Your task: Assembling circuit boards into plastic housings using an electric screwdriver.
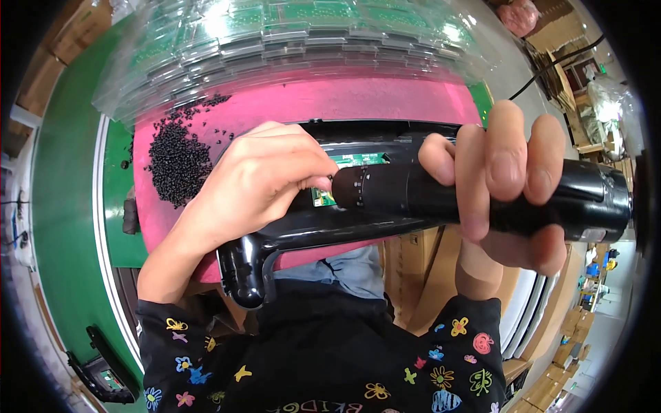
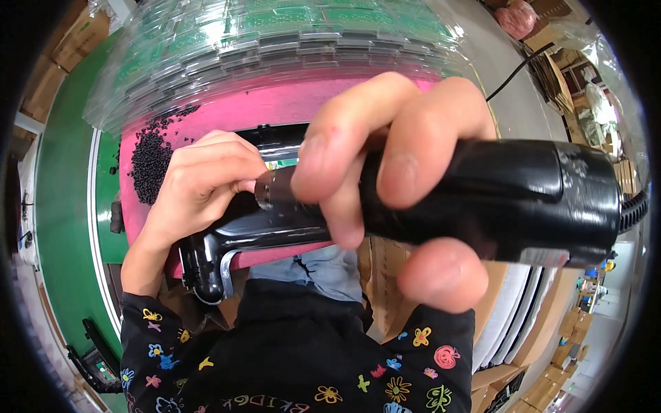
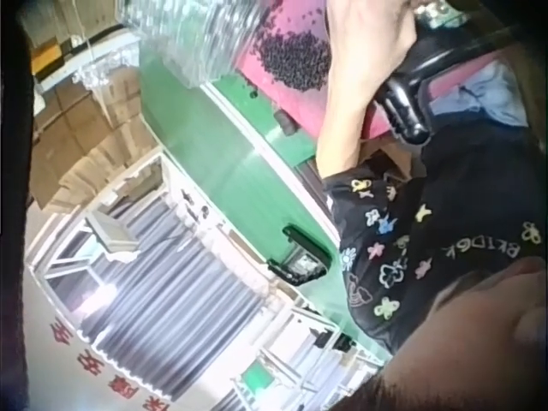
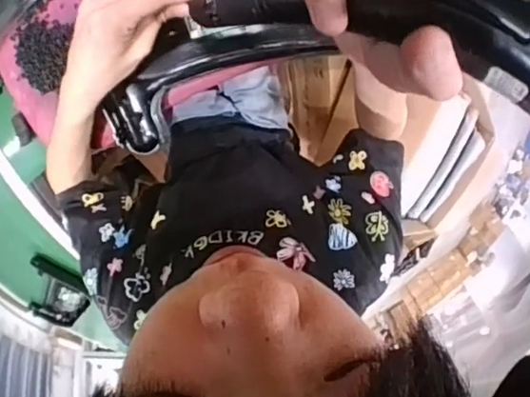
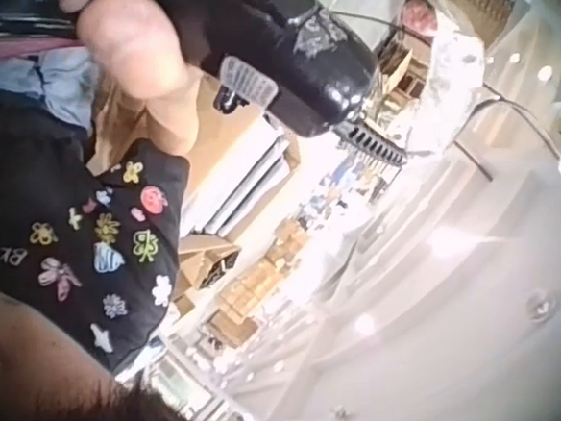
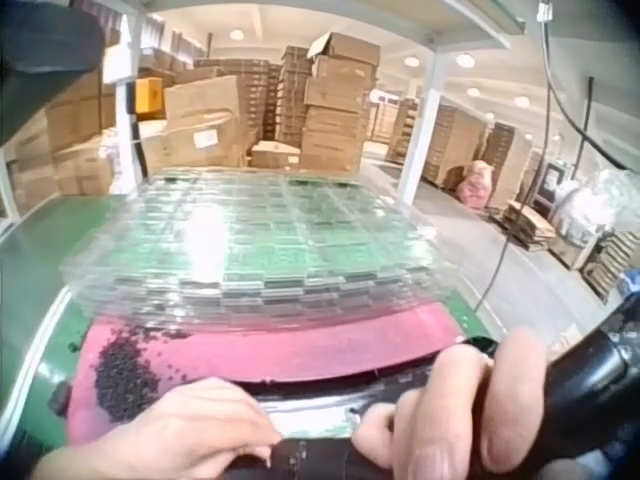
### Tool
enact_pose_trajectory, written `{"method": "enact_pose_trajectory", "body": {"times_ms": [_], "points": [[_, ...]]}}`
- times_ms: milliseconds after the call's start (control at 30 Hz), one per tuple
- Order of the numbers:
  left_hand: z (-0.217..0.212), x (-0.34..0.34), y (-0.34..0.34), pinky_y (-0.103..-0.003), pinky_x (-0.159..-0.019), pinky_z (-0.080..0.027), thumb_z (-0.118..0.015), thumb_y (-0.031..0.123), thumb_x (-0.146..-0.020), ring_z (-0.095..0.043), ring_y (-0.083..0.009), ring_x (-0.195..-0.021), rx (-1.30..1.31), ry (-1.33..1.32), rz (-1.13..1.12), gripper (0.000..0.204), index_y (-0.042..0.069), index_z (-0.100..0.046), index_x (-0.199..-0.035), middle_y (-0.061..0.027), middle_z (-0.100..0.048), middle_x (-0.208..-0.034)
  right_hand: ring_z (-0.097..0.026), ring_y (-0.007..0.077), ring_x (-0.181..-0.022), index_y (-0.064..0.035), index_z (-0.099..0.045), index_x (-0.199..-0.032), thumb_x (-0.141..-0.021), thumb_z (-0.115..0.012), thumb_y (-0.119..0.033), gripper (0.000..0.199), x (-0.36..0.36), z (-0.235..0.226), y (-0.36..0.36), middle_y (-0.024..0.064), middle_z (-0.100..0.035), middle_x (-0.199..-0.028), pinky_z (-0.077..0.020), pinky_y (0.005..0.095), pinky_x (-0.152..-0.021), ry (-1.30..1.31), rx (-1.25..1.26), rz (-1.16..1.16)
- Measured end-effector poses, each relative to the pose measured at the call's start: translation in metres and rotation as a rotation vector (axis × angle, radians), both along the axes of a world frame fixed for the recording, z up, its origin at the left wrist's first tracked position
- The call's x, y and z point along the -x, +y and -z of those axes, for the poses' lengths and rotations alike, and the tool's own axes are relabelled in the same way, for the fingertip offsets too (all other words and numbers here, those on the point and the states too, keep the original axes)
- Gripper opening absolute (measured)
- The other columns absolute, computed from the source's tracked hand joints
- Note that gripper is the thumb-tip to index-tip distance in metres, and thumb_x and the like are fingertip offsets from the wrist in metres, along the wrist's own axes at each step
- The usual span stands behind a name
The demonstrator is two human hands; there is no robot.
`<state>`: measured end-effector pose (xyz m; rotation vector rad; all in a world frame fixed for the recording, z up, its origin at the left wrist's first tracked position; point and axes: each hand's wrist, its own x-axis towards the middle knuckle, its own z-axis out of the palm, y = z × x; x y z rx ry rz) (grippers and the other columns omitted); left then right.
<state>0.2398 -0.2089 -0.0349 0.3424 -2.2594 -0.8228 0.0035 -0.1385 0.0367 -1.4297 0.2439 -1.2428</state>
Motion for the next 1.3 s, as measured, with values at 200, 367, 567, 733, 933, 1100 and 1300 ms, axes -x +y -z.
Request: {"method": "enact_pose_trajectory", "body": {"times_ms": [200, 367, 567, 733, 933, 1100, 1300], "points": [[0.003, 0.006, 0.005, -0.035, -0.073, -0.05, -0.072, -0.002, -0.066, -0.064, -0.0239, -0.079, 0.358, 0.038, -0.277, 0.019, 0.002, -0.066, -0.083, -0.0052, -0.065, -0.08, -0.052, 0.0086, -0.069, -0.0162, -0.051, -0.101, -0.085, -0.071, -0.026, 0.028, -0.004, -0.001, 0.001, 0.0002, -0.051, -0.105, -0.0377, 0.0349, -0.089, -0.003, -0.024, 0.202], [0.002, 0.003, 0.004, -0.038, -0.071, -0.05, -0.074, -0.003, -0.064, -0.064, -0.0292, -0.081, 0.337, 0.032, -0.234, 0.023, 0.0, -0.064, -0.085, -0.0088, -0.063, -0.08, -0.051, 0.0074, -0.068, -0.0138, -0.05, -0.101, -0.085, -0.069, -0.026, 0.028, -0.011, -0.004, -0.003, -0.0007, -0.048, -0.099, -0.0381, 0.0347, -0.084, -0.027, -0.056, 0.24], [0.004, 0.0, 0.002, -0.033, -0.069, -0.05, -0.069, -0.002, -0.078, -0.064, -0.027, -0.078, 0.089, 0.131, -0.238, 0.011, -0.002, -0.06, -0.084, -0.0112, -0.062, -0.082, -0.051, 0.008, -0.067, -0.0107, -0.05, -0.102, -0.086, -0.067, -0.023, 0.026, -0.009, -0.01, -0.002, 0.0025, -0.049, -0.098, -0.037, 0.0336, -0.081, -0.035, -0.086, 0.332], [0.003, -0.001, -0.005, -0.033, -0.066, -0.048, -0.056, 0.003, -0.095, -0.06, -0.0261, -0.073, -0.05, 0.071, -0.287, 0.009, -0.003, -0.056, -0.088, -0.0126, -0.059, -0.081, -0.05, 0.0104, -0.067, -0.0072, -0.052, -0.104, -0.087, -0.066, -0.021, 0.026, 0.009, 0.006, -0.005, 0.0063, -0.049, -0.099, -0.0385, 0.034, -0.081, 0.083, -0.027, 0.424], [0.015, 0.001, -0.005, -0.039, -0.071, -0.049, -0.066, 0.005, -0.088, -0.061, -0.0325, -0.077, -0.093, -0.129, -0.121, 0.011, -0.003, -0.059, -0.087, -0.0138, -0.06, -0.081, -0.055, 0.0129, -0.067, -0.003, -0.053, -0.11, -0.087, -0.066, -0.01, 0.027, 0.011, 0.018, -0.008, 0.0123, -0.056, -0.101, -0.0501, 0.035, -0.085, 0.048, -0.105, 0.53], [0.02, -0.002, -0.005, -0.039, -0.074, -0.051, -0.07, 0.009, -0.083, -0.064, -0.0282, -0.081, -0.01, -0.217, -0.017, 0.01, 0.002, -0.063, -0.086, -0.0077, -0.065, -0.083, -0.054, 0.013, -0.066, -0.0031, -0.054, -0.108, -0.086, -0.066, -0.007, 0.026, 0.01, 0.024, -0.013, 0.0119, -0.057, -0.099, -0.049, 0.0346, -0.081, 0.051, -0.119, 0.531], [0.021, 0.002, -0.007, -0.039, -0.076, -0.052, -0.07, 0.01, -0.082, -0.065, -0.0267, -0.085, 0.028, -0.221, 0.022, 0.01, 0.003, -0.063, -0.085, -0.0062, -0.07, -0.092, -0.055, 0.013, -0.067, -0.003, -0.054, -0.107, -0.086, -0.066, -0.006, 0.025, 0.016, 0.03, -0.016, 0.0119, -0.057, -0.098, -0.0482, 0.0333, -0.079, 0.075, -0.141, 0.518]]}}
